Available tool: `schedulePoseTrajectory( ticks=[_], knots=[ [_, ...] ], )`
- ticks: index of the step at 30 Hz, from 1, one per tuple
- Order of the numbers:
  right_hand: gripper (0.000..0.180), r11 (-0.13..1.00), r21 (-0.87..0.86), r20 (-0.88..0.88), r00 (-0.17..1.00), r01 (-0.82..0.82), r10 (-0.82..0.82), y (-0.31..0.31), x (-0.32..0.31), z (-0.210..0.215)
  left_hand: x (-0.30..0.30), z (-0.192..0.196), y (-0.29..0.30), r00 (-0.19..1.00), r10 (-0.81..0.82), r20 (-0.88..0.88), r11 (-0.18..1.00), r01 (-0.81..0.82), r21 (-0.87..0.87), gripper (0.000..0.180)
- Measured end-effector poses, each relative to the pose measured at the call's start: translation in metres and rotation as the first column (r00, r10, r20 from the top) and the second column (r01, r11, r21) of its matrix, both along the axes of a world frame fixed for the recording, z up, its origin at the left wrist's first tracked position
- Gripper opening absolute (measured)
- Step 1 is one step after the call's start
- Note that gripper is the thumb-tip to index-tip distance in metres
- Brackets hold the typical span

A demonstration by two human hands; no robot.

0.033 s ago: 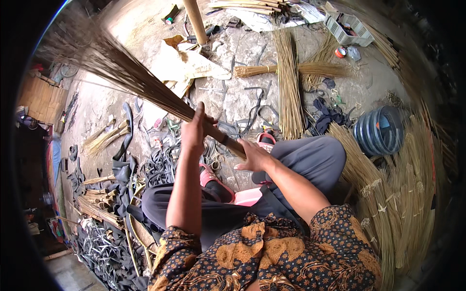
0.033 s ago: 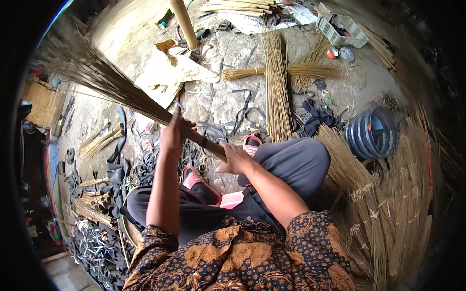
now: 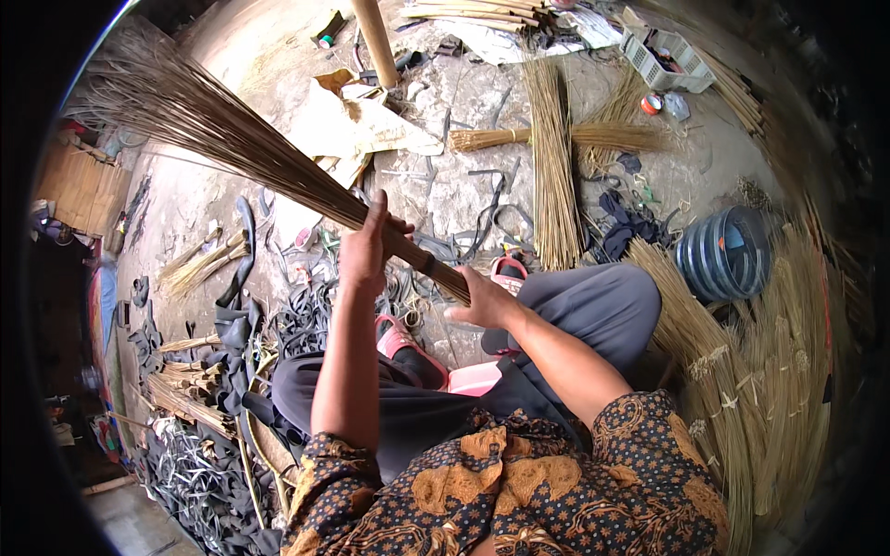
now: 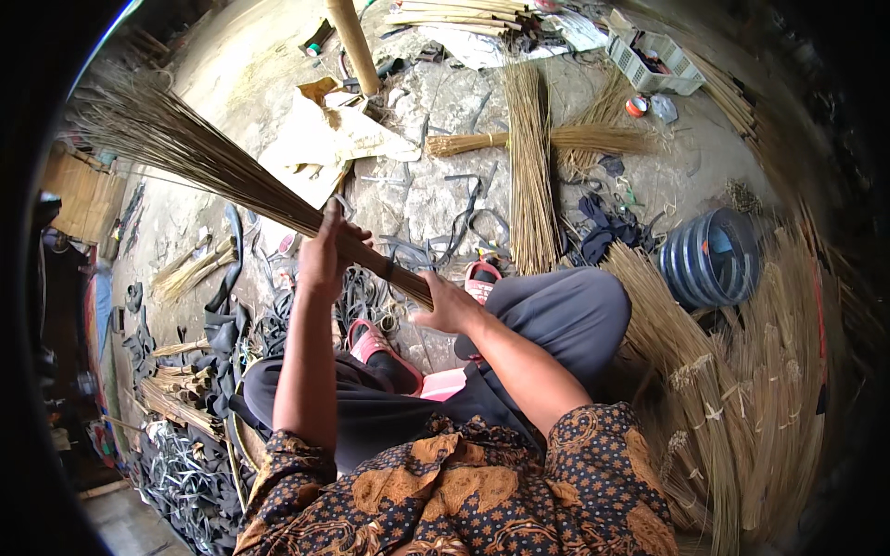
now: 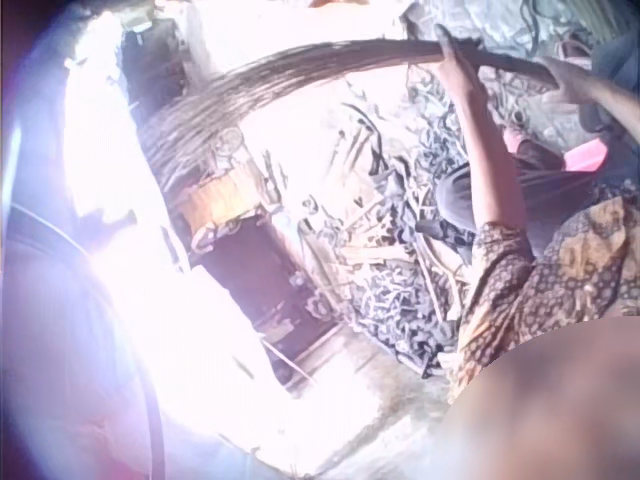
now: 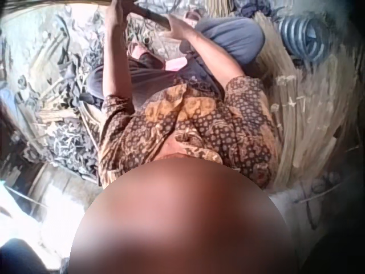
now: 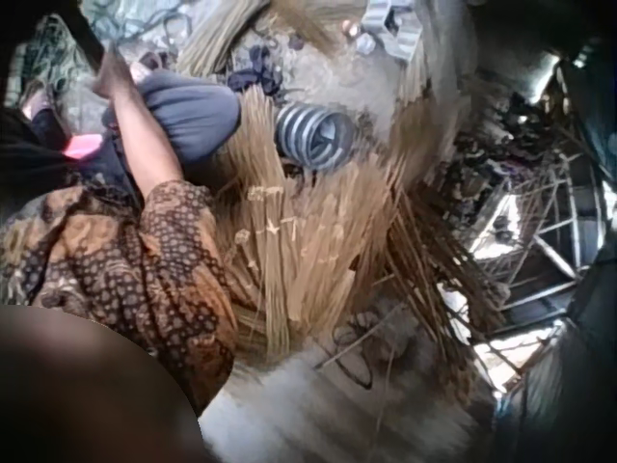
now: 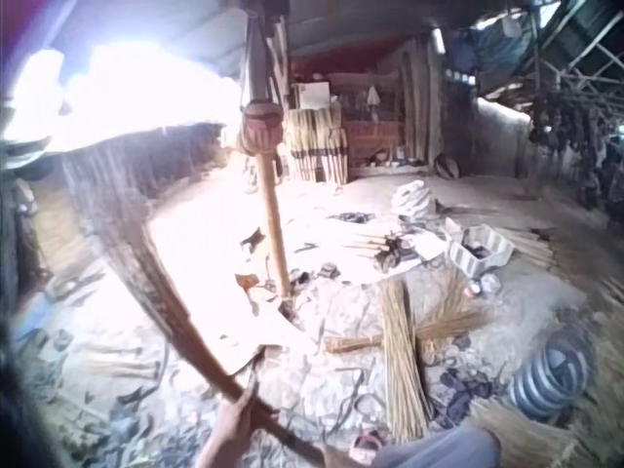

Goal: The person gathers bundles of thin sticks and wraps them with black strips to secure them. They repeatedly pick up sticks, align them, and tie them with strips, then place the finished bundles aside.

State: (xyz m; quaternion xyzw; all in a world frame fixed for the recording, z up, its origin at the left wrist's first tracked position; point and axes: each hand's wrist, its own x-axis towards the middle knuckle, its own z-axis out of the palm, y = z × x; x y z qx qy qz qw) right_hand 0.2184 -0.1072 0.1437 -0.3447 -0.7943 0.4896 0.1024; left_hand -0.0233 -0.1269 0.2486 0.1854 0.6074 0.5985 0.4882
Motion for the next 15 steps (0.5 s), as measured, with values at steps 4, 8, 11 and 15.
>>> schedulePoseTrajectory(
  ticks=[4,8,11,15],
  knots=[
    [0.043,0.987,0.042,-0.268,0.953,0.158,-0.141,0.003,-0.01,-0.005,-0.02,0.051,-0.012,0.974,0.003,-0.225,0.998,0.011,0.061,0.073],
    [0.036,0.988,0.059,-0.066,0.988,0.145,-0.141,-0.002,-0.013,-0.01,-0.037,0.054,-0.03,0.705,0.473,-0.529,0.879,-0.337,0.337,0.092],
    [0.047,0.992,0.032,0.117,0.985,0.124,-0.127,-0.015,-0.015,-0.026,-0.036,0.056,-0.04,0.505,0.56,-0.657,0.829,-0.343,0.442,0.077],
    [0.056,0.936,-0.33,0.202,0.978,0.121,-0.055,-0.039,-0.044,-0.052,-0.016,0.071,-0.054,0.419,0.496,-0.761,0.847,-0.04,0.53,0.054]
  ],
)
